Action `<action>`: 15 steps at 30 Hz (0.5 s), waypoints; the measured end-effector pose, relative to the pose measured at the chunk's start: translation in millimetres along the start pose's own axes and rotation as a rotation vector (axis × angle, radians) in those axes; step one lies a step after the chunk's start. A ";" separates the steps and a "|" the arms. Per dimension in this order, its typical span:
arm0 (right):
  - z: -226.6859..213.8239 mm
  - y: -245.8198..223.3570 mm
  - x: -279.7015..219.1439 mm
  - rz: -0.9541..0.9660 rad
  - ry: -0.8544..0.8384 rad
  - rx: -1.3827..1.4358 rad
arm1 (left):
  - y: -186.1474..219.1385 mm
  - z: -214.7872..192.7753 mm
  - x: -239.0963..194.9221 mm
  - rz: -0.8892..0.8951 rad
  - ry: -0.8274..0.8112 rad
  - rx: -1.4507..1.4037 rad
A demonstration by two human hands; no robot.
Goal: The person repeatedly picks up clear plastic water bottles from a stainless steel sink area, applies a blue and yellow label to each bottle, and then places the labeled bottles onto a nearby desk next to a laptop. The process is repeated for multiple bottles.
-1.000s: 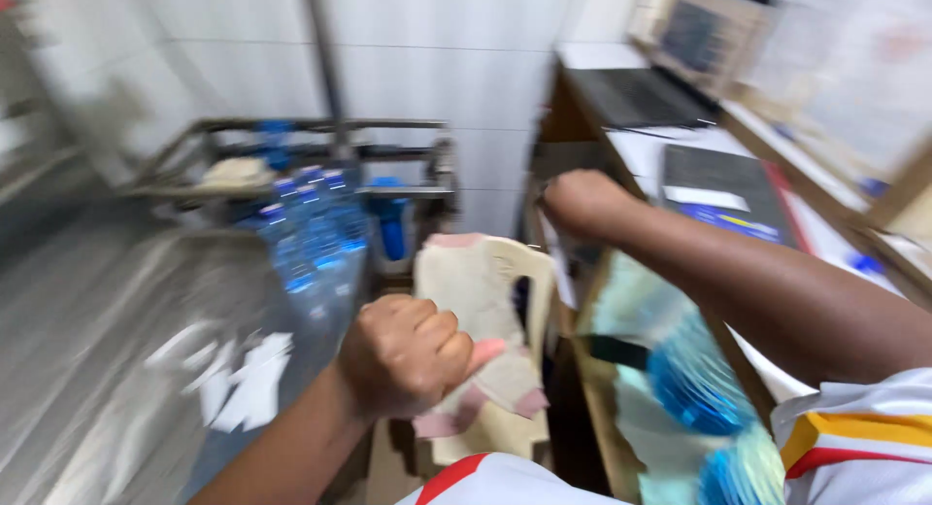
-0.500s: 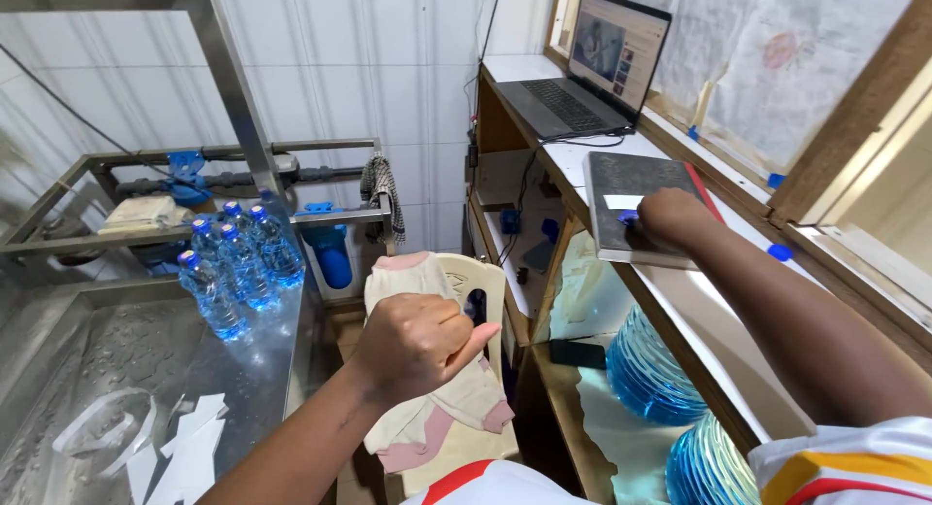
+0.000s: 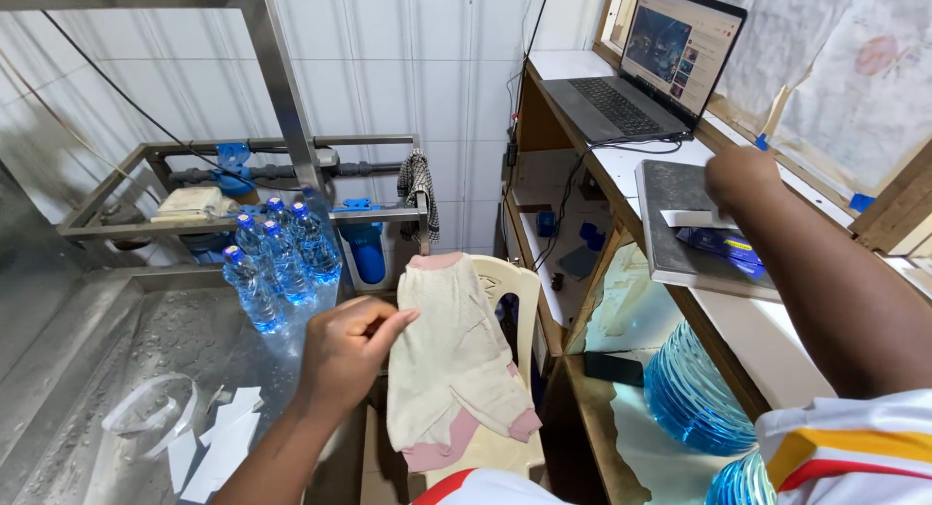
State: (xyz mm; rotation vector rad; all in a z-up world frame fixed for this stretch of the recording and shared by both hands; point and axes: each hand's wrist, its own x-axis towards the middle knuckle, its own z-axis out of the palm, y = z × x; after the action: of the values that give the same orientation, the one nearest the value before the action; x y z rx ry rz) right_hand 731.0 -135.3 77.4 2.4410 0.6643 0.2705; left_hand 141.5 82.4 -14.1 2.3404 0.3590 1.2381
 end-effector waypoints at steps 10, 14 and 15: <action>16.6 21.7 11.6 0.158 -0.156 0.144 | -23.2 -6.4 -0.4 -0.282 -0.118 0.028; 33.8 22.5 20.2 0.119 -0.223 0.248 | -28.6 -5.3 -0.4 -0.294 -0.115 -0.035; 40.2 20.9 23.5 0.129 -0.288 0.321 | -30.1 -4.1 -1.8 -0.336 -0.123 -0.063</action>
State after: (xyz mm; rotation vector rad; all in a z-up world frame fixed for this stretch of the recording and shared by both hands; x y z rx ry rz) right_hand 772.7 -157.4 58.3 2.7594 0.4503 -0.1500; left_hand 136.7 108.7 -28.8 2.1773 0.6317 0.9284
